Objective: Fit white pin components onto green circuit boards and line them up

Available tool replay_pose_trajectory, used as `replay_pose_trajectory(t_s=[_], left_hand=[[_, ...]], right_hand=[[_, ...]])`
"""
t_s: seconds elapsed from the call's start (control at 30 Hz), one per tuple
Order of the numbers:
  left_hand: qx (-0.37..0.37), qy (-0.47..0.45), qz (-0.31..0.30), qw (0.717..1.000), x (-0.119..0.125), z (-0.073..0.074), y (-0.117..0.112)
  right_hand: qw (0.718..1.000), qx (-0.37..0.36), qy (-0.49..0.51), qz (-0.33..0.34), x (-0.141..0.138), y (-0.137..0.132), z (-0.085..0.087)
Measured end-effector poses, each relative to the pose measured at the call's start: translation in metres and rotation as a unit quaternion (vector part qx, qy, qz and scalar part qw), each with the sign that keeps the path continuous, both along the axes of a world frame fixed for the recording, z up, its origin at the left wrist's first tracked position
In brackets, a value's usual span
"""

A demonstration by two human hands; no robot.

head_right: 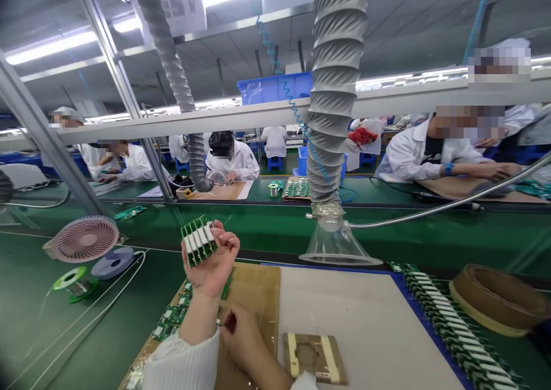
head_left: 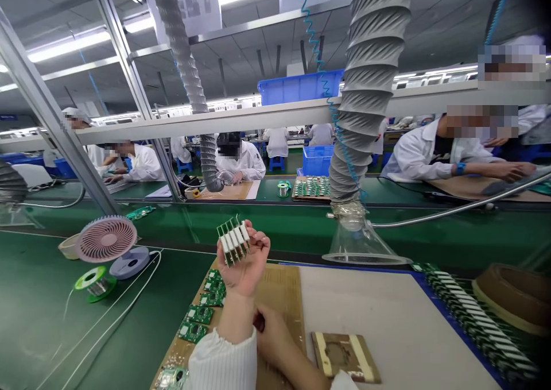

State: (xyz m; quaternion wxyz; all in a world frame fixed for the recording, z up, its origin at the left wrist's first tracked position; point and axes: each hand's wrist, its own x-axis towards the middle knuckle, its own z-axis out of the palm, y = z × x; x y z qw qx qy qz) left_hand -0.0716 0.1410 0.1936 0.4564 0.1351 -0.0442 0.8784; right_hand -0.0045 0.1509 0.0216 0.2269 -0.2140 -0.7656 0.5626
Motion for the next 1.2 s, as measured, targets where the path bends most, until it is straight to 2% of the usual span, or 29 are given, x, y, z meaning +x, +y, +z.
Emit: replay_pose_trajectory(t_s=[0.2,0.3,0.43,0.53,0.6,0.63,0.67,0.7,0.73,0.8,0.83,0.87,0.9,1.0,1.2], left_hand=[[-0.023,0.032,0.002,0.999,0.006,-0.003,0.002],[-0.062,0.074,0.018,0.995,0.004,-0.006,-0.003],[-0.123,0.168,0.040,0.977,-0.002,-0.006,-0.019],[-0.109,0.242,0.049,0.963,-0.005,-0.005,-0.035],[-0.120,0.308,0.041,0.943,-0.009,-0.007,-0.048],[-0.146,0.356,0.031,0.922,-0.011,-0.011,-0.055],[-0.188,0.420,0.020,0.888,-0.015,-0.015,-0.063],[-0.245,0.497,0.017,0.832,-0.019,-0.022,-0.072],[-0.308,0.583,0.027,0.751,-0.023,-0.029,-0.080],[-0.413,0.719,0.072,0.554,-0.029,-0.048,-0.098],[-0.444,0.755,0.096,0.473,-0.031,-0.058,-0.106],[-0.463,0.773,0.113,0.419,-0.031,-0.068,-0.114],[-0.472,0.781,0.120,0.392,-0.031,-0.077,-0.121],[-0.471,0.784,0.130,0.383,-0.025,-0.094,-0.136],[-0.461,0.794,0.160,0.362,-0.017,-0.103,-0.142]], right_hand=[[1.000,0.008,-0.002,-0.001,0.002,-0.001,0.005],[1.000,0.012,-0.013,-0.004,0.003,-0.001,0.007],[1.000,0.010,-0.028,-0.005,0.006,-0.001,0.012],[0.999,0.013,-0.030,0.000,0.008,0.000,0.016],[1.000,0.016,-0.027,0.001,0.009,0.001,0.018],[1.000,0.016,-0.025,-0.001,0.010,0.002,0.018],[1.000,0.015,-0.023,-0.003,0.010,0.003,0.019],[1.000,0.015,-0.021,-0.005,0.010,0.005,0.019],[1.000,0.015,-0.018,-0.007,0.010,0.006,0.019],[1.000,0.015,-0.019,-0.011,0.010,0.009,0.019],[1.000,0.015,-0.023,-0.014,0.010,0.010,0.018],[0.999,0.015,-0.028,-0.017,0.010,0.011,0.017],[0.999,0.015,-0.035,-0.020,0.010,0.012,0.016],[0.998,0.017,-0.050,-0.018,0.012,0.014,0.014],[0.997,0.036,-0.054,0.031,0.017,0.017,0.018]])
